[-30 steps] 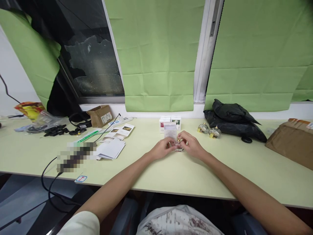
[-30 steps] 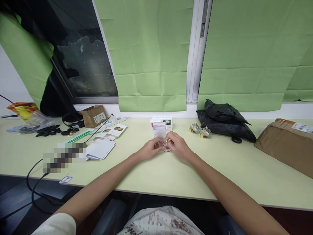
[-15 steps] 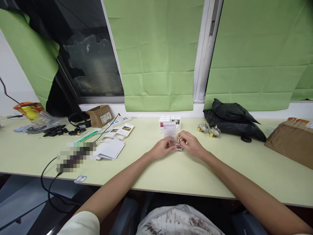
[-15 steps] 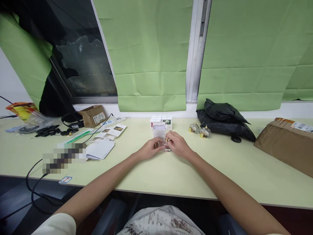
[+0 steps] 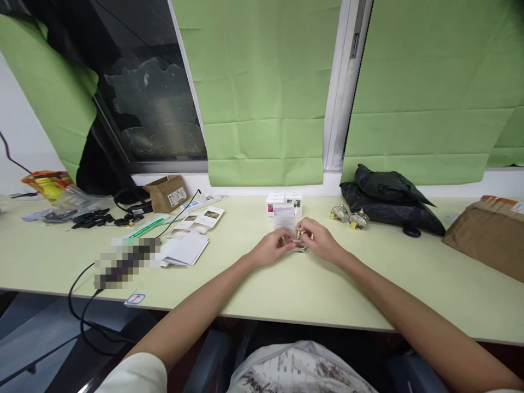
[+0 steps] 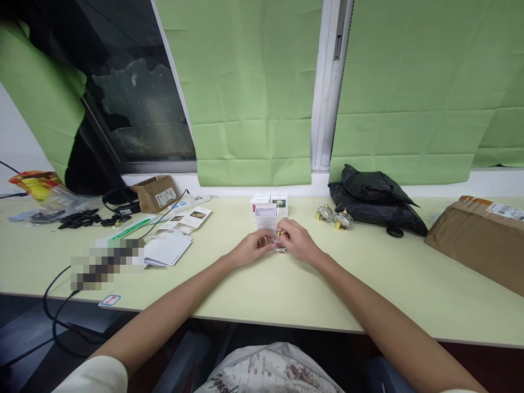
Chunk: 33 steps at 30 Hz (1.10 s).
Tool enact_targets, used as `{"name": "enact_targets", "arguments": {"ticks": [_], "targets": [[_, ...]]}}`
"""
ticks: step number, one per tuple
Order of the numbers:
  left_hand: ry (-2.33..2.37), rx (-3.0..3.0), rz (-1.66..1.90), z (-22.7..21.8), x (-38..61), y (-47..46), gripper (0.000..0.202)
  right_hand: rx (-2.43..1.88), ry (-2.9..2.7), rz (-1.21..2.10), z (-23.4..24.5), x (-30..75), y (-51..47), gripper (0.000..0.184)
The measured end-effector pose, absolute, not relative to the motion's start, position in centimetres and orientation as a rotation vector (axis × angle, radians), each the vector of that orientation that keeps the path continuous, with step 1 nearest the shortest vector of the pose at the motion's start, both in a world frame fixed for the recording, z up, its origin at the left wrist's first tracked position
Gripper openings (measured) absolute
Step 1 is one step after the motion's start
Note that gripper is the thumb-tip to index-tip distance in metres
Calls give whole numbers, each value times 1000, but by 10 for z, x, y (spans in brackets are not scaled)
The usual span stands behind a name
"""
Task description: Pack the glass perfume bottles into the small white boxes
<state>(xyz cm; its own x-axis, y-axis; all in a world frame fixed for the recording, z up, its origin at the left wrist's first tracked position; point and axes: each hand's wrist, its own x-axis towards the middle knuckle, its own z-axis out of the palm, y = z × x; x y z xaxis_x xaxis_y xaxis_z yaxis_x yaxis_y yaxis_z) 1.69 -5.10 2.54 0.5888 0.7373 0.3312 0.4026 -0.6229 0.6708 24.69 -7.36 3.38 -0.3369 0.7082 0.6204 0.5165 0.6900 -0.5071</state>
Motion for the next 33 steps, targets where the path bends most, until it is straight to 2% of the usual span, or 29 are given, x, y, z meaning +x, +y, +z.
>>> {"name": "enact_targets", "arguments": {"ticks": [7,21,33], "targets": [[905,2276,817,26,17,-52,43,-931,-2067,183,36,246,-77,24],[919,2274,811,27,18,-53,48,-944,-2010,215,31,246,-77,22],[904,2275,824,23,17,-49,44,-946,-2043,201,34,247,-76,23]]}}
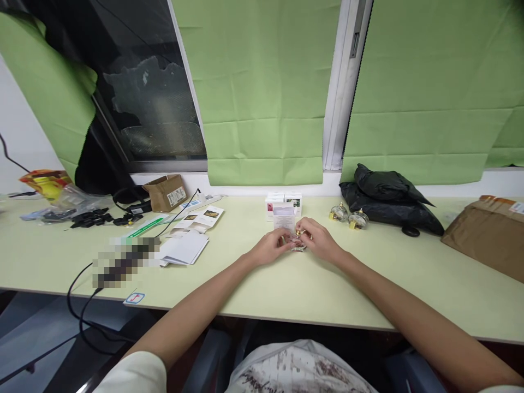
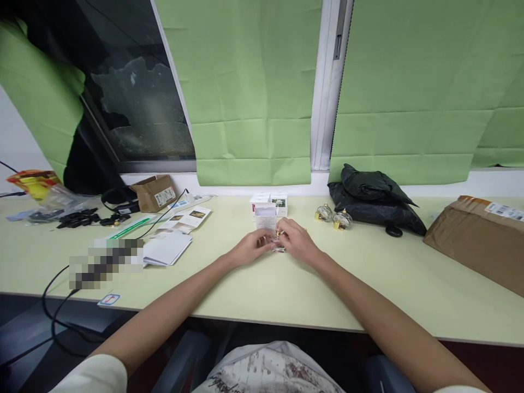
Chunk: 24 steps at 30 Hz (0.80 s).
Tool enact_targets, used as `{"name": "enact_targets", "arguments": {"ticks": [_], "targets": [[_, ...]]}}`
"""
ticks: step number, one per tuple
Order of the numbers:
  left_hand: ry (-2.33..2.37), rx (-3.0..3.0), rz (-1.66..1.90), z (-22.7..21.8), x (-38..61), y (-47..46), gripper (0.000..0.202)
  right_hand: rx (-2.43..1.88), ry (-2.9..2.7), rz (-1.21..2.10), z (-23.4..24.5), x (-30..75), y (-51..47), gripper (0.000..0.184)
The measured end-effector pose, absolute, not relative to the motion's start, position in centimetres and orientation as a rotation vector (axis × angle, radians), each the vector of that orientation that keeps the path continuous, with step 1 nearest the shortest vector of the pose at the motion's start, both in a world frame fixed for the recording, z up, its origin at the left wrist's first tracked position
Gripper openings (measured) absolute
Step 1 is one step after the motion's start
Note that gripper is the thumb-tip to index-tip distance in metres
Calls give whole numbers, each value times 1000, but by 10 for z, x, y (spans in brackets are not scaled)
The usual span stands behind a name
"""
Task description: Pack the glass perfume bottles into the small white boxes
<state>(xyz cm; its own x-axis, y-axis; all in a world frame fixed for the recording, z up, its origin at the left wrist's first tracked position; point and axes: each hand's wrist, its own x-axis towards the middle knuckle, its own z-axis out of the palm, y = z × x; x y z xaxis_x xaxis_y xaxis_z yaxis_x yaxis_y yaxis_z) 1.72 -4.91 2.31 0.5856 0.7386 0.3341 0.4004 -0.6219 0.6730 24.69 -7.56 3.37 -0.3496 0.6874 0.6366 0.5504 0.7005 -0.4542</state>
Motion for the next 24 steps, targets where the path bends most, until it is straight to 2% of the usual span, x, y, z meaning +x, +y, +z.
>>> {"name": "enact_targets", "arguments": {"ticks": [11,18,24], "targets": [[901,2263,825,28,18,-53,46,-940,-1960,258,24,246,-75,20],[873,2268,805,30,18,-54,43,-1003,-1886,318,23,246,-79,11],[859,2274,829,26,17,-51,39,-965,-1870,353,25,245,-78,21]]}}
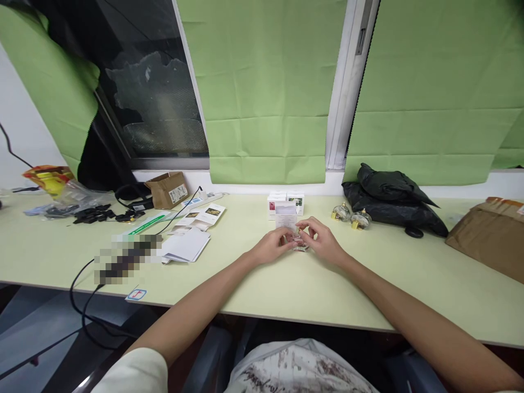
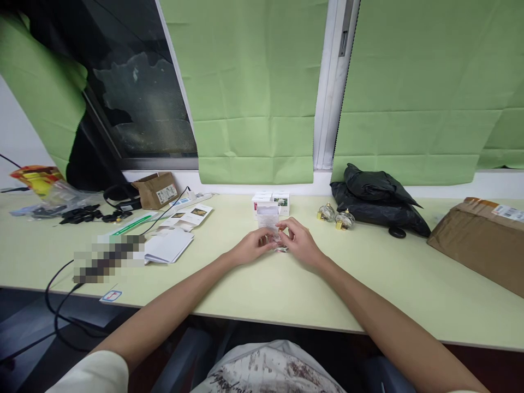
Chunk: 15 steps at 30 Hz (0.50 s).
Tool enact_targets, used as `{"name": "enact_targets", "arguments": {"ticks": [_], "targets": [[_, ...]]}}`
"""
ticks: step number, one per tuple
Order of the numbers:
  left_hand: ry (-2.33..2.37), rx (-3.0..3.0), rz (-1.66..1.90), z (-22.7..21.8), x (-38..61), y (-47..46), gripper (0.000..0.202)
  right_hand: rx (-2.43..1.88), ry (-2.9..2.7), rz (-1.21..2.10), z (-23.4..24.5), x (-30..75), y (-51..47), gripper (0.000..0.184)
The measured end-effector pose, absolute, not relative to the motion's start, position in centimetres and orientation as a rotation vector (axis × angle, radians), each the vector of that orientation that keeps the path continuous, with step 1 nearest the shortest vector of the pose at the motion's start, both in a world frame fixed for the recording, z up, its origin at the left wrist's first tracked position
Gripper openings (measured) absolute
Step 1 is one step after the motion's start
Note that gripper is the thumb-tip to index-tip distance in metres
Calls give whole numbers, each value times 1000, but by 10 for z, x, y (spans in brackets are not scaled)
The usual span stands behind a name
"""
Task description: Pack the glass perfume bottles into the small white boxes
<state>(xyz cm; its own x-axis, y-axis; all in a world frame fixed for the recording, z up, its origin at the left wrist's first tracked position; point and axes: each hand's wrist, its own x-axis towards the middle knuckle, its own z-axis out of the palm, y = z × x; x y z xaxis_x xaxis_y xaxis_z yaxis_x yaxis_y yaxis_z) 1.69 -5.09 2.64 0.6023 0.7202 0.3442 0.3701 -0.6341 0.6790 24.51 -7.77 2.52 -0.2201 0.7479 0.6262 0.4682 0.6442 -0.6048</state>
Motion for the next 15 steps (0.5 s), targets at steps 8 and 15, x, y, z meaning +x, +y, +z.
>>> {"name": "enact_targets", "arguments": {"ticks": [8,15], "targets": [[880,2276,831,28,17,-52,44,-962,-1795,430,24,245,-71,16],[855,2280,850,26,17,-50,42,-968,-1826,429,25,245,-75,18]]}}
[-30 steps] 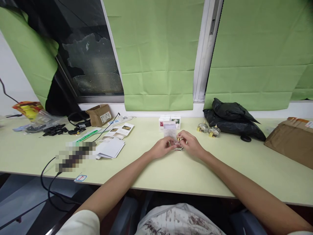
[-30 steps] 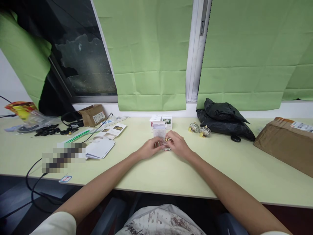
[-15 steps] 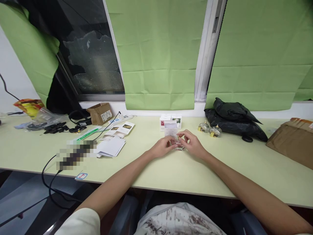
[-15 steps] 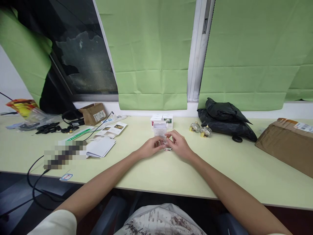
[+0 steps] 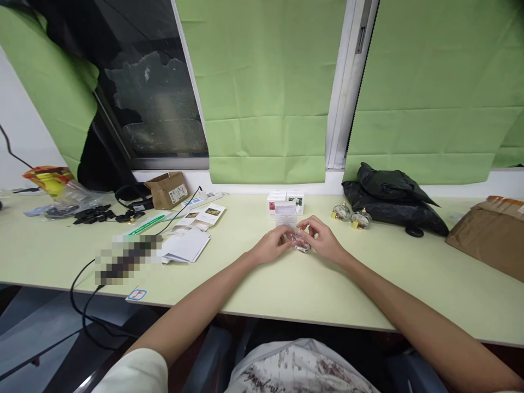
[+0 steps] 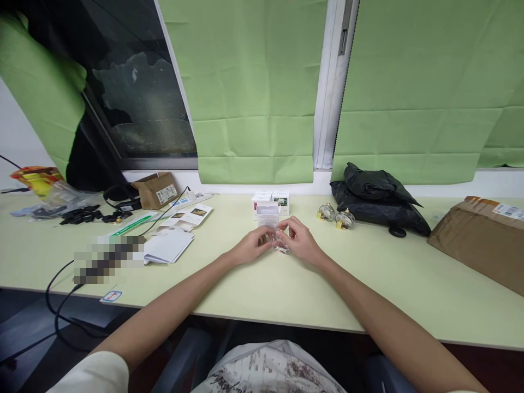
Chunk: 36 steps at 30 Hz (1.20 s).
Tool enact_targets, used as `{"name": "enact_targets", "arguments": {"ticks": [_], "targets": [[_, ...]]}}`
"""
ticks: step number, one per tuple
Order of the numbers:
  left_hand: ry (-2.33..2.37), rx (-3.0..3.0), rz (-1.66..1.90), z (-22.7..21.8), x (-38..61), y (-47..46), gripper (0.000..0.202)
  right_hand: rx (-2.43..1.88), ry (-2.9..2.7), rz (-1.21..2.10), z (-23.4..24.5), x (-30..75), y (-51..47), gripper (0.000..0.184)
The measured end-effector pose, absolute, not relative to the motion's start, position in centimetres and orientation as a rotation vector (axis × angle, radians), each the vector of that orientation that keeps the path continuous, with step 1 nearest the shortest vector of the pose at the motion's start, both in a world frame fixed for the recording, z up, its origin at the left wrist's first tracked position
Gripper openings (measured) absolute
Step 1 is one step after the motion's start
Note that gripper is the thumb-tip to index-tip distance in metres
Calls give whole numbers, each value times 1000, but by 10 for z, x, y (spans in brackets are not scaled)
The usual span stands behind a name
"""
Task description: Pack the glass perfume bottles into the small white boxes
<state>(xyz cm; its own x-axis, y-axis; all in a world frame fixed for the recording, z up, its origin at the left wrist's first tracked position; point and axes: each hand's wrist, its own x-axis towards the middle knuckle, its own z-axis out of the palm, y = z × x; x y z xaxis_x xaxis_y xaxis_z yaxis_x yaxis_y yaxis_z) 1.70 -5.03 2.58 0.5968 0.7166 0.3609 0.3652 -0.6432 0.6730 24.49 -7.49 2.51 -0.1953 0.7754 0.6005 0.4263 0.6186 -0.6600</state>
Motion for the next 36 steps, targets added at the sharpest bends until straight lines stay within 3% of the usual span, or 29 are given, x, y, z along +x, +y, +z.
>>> {"name": "enact_targets", "arguments": {"ticks": [7,18,26,36], "targets": [[864,2282,859,21,16,-47,40,-988,-1788,560,28,245,-81,32],[872,2253,844,24,17,-49,42,-938,-1806,460,25,247,-76,16],[874,2247,855,25,17,-49,43,-924,-1777,617,28,247,-79,20],[876,2230,837,26,16,-50,42,-982,-1769,538,26,247,-78,16]]}}
